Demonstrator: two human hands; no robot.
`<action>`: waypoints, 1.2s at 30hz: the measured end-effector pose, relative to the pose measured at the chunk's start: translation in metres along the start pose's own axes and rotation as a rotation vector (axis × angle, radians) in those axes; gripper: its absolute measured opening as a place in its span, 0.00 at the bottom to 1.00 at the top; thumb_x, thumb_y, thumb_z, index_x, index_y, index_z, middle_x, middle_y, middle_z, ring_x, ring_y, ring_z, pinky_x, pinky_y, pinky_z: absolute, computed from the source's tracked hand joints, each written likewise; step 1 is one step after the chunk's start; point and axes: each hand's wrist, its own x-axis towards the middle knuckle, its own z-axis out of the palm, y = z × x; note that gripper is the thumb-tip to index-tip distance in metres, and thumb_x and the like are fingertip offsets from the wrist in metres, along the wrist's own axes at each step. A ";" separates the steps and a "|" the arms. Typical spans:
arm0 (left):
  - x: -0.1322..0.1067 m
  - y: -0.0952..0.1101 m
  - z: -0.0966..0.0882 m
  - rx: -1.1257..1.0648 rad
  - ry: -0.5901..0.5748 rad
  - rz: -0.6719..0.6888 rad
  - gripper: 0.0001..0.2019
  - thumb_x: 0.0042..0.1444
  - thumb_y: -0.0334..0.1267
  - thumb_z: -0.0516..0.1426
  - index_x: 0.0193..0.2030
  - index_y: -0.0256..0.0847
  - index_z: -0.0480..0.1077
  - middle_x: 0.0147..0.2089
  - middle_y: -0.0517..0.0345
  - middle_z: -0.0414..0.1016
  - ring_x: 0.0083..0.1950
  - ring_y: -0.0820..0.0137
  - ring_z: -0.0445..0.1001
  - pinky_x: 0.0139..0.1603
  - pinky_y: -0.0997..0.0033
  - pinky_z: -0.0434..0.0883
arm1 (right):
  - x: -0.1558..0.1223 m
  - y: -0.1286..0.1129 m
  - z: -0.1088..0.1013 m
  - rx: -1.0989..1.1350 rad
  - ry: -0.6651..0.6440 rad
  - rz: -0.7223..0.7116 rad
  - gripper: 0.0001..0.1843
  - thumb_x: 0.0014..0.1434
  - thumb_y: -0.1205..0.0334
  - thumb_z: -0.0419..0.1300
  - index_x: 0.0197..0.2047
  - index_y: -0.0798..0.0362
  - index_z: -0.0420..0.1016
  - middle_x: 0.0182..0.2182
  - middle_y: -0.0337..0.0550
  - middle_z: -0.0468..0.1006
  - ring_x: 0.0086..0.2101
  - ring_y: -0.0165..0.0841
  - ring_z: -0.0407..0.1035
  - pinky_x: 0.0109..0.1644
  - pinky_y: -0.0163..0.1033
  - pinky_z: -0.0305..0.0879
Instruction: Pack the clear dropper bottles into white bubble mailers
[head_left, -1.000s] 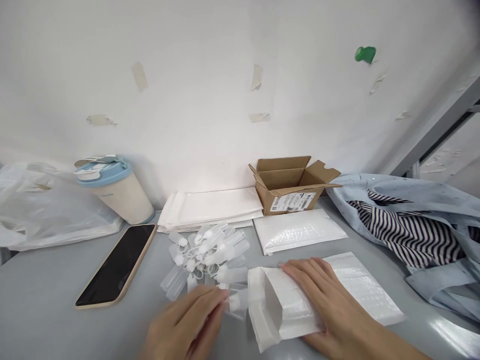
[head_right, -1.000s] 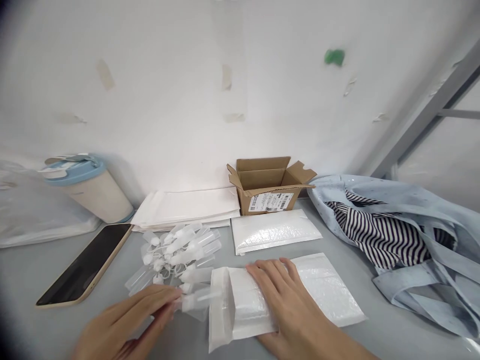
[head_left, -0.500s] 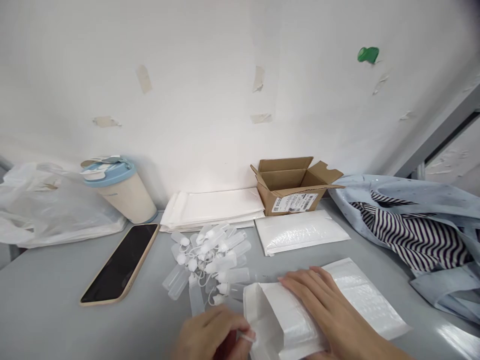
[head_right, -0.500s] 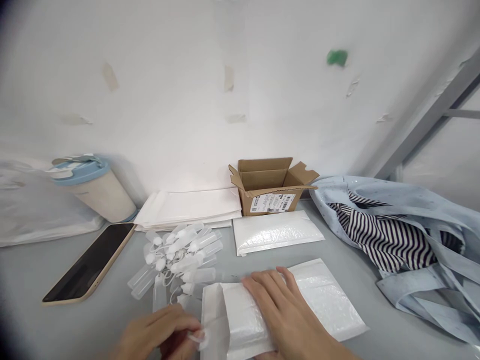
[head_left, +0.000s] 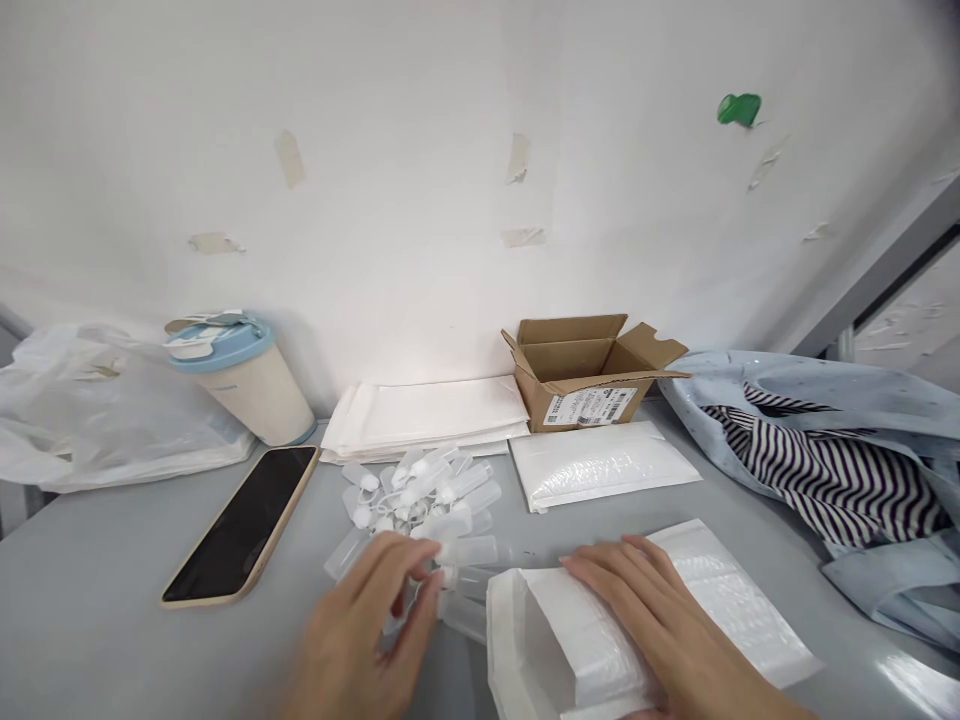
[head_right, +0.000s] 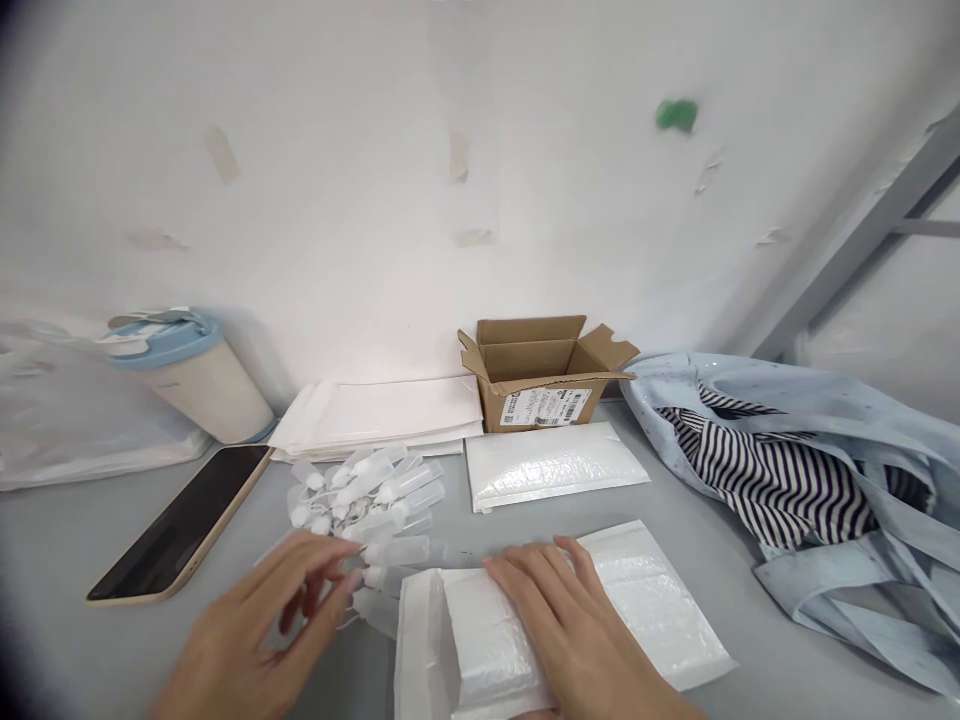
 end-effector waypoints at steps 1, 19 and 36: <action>0.005 -0.006 -0.005 0.110 -0.002 0.004 0.07 0.60 0.43 0.55 0.41 0.46 0.71 0.31 0.62 0.72 0.24 0.73 0.69 0.23 0.76 0.67 | 0.000 0.000 -0.002 0.010 0.004 0.013 0.34 0.54 0.59 0.61 0.62 0.58 0.58 0.51 0.49 0.77 0.50 0.44 0.69 0.57 0.49 0.57; 0.010 -0.017 -0.021 0.122 0.090 0.134 0.03 0.63 0.39 0.53 0.42 0.48 0.67 0.43 0.59 0.74 0.31 0.74 0.74 0.26 0.83 0.71 | 0.004 0.005 0.002 0.031 0.057 0.095 0.34 0.46 0.68 0.56 0.58 0.57 0.57 0.46 0.51 0.78 0.45 0.43 0.73 0.50 0.52 0.64; -0.009 0.002 0.010 0.033 -0.053 0.499 0.07 0.65 0.28 0.51 0.45 0.40 0.68 0.35 0.58 0.77 0.32 0.75 0.77 0.36 0.82 0.74 | 0.005 0.000 0.005 0.044 -0.023 0.099 0.34 0.46 0.68 0.58 0.58 0.57 0.56 0.47 0.52 0.77 0.46 0.43 0.72 0.52 0.52 0.60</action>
